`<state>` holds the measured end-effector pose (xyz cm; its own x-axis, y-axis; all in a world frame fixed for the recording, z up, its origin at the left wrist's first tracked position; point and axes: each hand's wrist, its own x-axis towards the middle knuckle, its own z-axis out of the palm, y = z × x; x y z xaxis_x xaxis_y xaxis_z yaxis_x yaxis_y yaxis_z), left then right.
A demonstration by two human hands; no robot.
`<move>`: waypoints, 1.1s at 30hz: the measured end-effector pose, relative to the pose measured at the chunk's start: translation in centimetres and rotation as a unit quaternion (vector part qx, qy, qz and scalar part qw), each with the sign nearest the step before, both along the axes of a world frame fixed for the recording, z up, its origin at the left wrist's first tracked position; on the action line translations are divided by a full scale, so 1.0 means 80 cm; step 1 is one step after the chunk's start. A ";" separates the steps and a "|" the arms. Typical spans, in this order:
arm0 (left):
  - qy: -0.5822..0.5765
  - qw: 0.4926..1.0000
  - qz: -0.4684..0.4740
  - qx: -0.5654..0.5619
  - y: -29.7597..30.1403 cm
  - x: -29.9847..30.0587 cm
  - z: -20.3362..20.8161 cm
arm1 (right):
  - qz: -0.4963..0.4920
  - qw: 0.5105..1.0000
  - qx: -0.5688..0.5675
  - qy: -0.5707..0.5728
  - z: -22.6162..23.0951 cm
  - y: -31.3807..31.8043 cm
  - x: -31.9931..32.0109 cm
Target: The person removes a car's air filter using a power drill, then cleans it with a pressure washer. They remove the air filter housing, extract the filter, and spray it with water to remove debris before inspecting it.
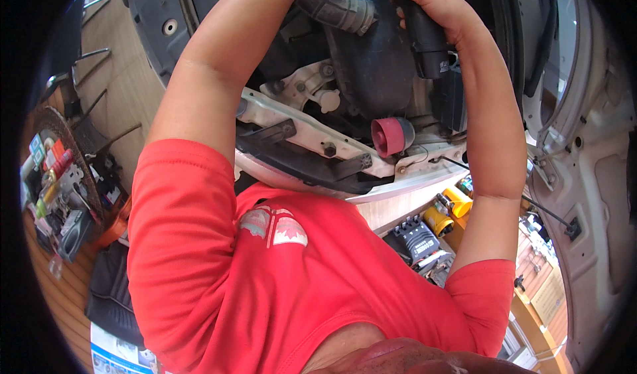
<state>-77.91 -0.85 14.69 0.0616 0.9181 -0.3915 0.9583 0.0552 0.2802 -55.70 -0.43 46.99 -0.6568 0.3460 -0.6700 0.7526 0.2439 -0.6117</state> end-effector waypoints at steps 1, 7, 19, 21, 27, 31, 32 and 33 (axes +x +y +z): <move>0.005 1.000 -0.019 -0.002 0.002 -0.015 -0.029 | 0.001 1.000 -0.008 0.005 0.001 -0.003 -0.004; -0.118 0.989 0.072 0.049 -0.018 0.038 0.082 | 0.014 0.996 -0.083 0.011 0.002 0.027 0.011; -0.145 0.980 0.090 0.105 -0.062 0.051 0.168 | 0.032 0.998 0.019 0.055 -0.023 0.041 0.020; -0.133 0.983 0.096 0.084 -0.065 0.061 0.188 | 0.021 0.998 0.017 0.053 -0.025 0.042 0.022; -0.117 0.979 0.138 0.092 -0.069 0.067 0.189 | 0.016 0.998 0.000 0.060 -0.019 0.040 0.023; -0.108 0.981 0.130 0.093 -0.066 0.068 0.183 | 0.036 0.996 0.030 0.072 -0.025 0.040 0.025; -0.107 0.982 0.124 0.090 -0.065 0.066 0.180 | 0.030 0.997 0.022 0.066 -0.023 0.039 0.024; -0.106 0.984 0.118 0.086 -0.064 0.065 0.176 | 0.024 0.998 0.014 0.060 -0.021 0.037 0.024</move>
